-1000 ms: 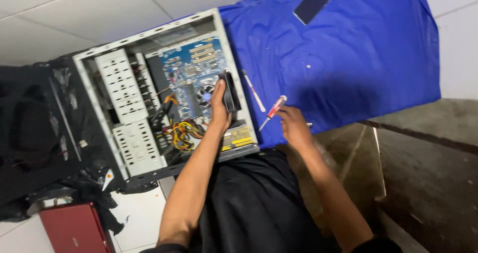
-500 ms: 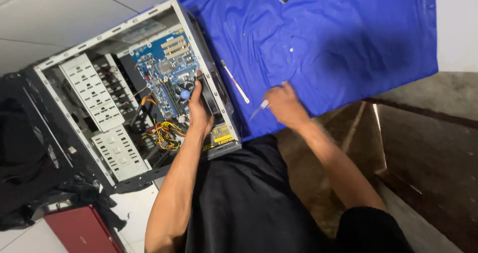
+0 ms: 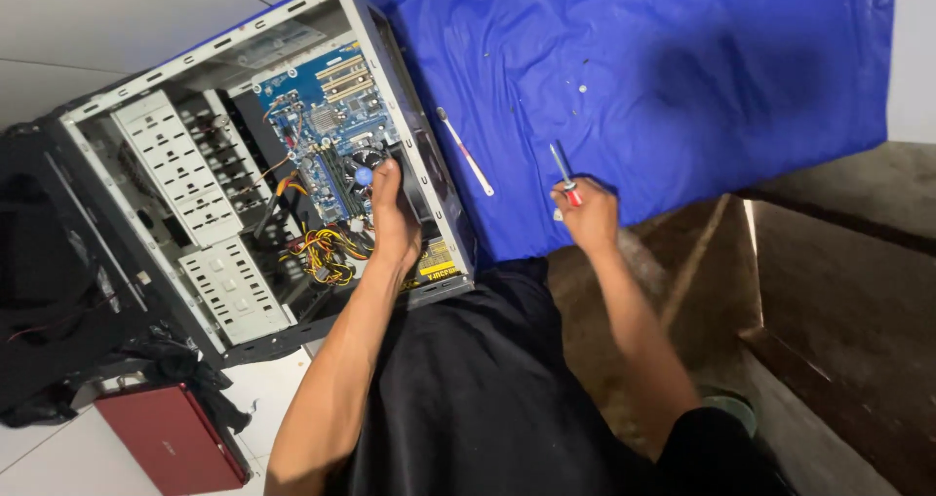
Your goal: Installing internal components like the power supply and cooling fan into a PC case and then closing it
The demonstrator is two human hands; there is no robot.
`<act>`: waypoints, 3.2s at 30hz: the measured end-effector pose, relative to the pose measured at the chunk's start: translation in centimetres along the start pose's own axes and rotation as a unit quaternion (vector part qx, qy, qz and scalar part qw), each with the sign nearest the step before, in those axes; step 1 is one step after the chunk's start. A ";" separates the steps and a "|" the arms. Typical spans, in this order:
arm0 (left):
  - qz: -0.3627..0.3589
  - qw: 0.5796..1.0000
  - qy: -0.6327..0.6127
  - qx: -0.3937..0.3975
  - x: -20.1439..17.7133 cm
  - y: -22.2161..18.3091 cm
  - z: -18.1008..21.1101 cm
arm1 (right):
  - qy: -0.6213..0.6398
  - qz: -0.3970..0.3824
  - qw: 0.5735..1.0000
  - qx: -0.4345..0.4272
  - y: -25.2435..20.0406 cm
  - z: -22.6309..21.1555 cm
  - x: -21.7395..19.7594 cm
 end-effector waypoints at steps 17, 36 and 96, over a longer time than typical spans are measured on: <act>-0.080 0.991 0.095 -0.054 1.3 -3.5 1.6 | -0.062 0.053 0.996 0.032 3.2 -7.2 7.2; -0.065 0.987 0.149 0.018 -1.8 -2.1 1.4 | -0.180 -0.054 0.980 0.068 12.7 -7.7 6.8; -0.093 0.940 0.300 0.135 -1.6 -3.9 2.4 | 0.376 -0.139 0.916 0.011 0.7 -18.6 2.9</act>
Point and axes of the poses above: each hand's wrist, its own y-axis towards the middle knuckle, its own x-axis out of the palm, z = x × y, the point moved 7 cm from there along y, towards the middle knuckle, and after that the axes turned 3 degrees about -y, right-handed, at the moved point
